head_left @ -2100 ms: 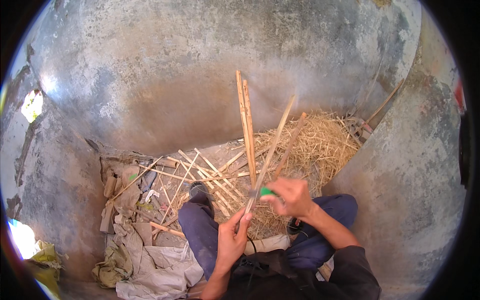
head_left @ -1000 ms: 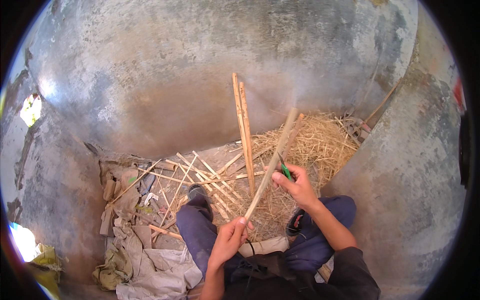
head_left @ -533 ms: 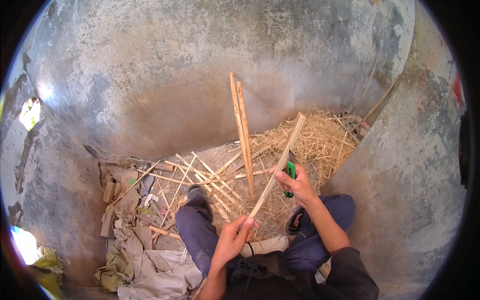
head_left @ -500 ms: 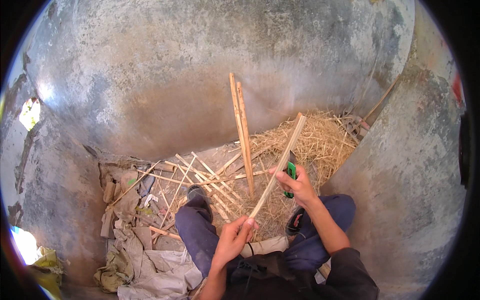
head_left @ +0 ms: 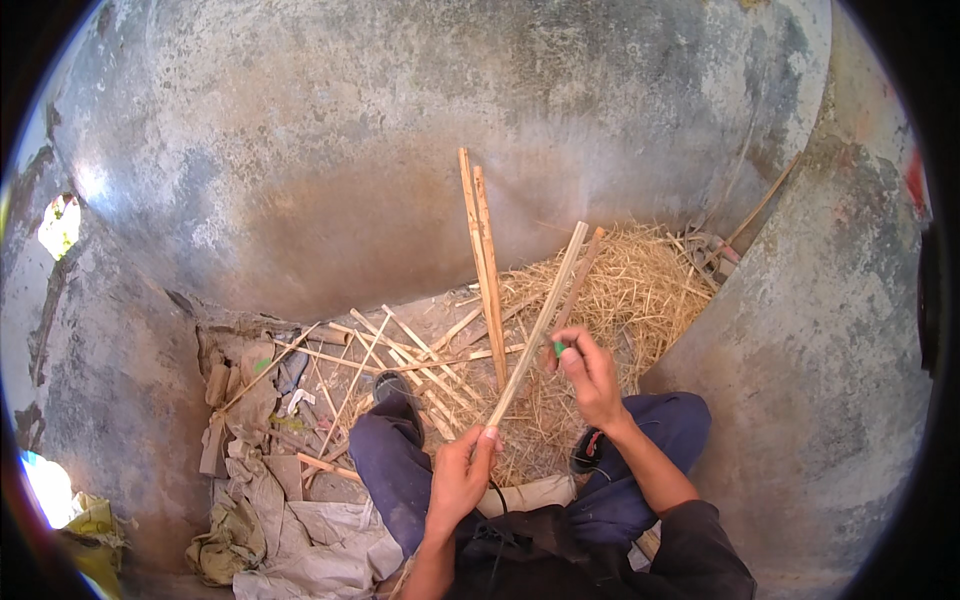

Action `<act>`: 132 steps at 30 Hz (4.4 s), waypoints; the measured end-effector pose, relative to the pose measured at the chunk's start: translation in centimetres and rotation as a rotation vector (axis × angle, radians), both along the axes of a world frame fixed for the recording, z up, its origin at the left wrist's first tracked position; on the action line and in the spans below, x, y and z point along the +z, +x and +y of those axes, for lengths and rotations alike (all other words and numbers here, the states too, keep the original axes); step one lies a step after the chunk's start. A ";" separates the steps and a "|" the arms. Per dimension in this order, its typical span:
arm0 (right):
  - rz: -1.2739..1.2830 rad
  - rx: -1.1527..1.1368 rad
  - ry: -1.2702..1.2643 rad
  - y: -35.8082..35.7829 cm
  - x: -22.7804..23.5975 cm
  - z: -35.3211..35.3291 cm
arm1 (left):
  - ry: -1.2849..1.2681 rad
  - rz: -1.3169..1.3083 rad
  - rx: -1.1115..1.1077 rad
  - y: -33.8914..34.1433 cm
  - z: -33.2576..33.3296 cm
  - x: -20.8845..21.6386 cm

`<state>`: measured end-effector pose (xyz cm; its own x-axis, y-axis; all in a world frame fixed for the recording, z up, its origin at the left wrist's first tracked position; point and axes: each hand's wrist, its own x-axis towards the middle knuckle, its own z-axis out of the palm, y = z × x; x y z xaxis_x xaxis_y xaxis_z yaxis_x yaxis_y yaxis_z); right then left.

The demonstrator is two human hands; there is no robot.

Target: The person scrapes and thins long strips of wood using a green utility knife by hand while sitting on the ground.

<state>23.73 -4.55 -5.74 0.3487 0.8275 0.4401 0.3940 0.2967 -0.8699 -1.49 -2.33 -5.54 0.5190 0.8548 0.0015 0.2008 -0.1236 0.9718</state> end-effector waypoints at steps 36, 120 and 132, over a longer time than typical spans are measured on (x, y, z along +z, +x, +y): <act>-0.434 -0.255 0.034 1.7 2.1 -1.5 | -0.180 -0.009 0.031 -5.7 -1.6 -3.3; -0.655 -0.478 -0.165 13.9 1.6 3.1 | 0.734 0.775 0.237 -6.5 9.0 -2.6; -0.706 -0.289 -0.233 9.7 -0.8 0.9 | 1.085 0.832 0.054 6.1 16.6 -4.5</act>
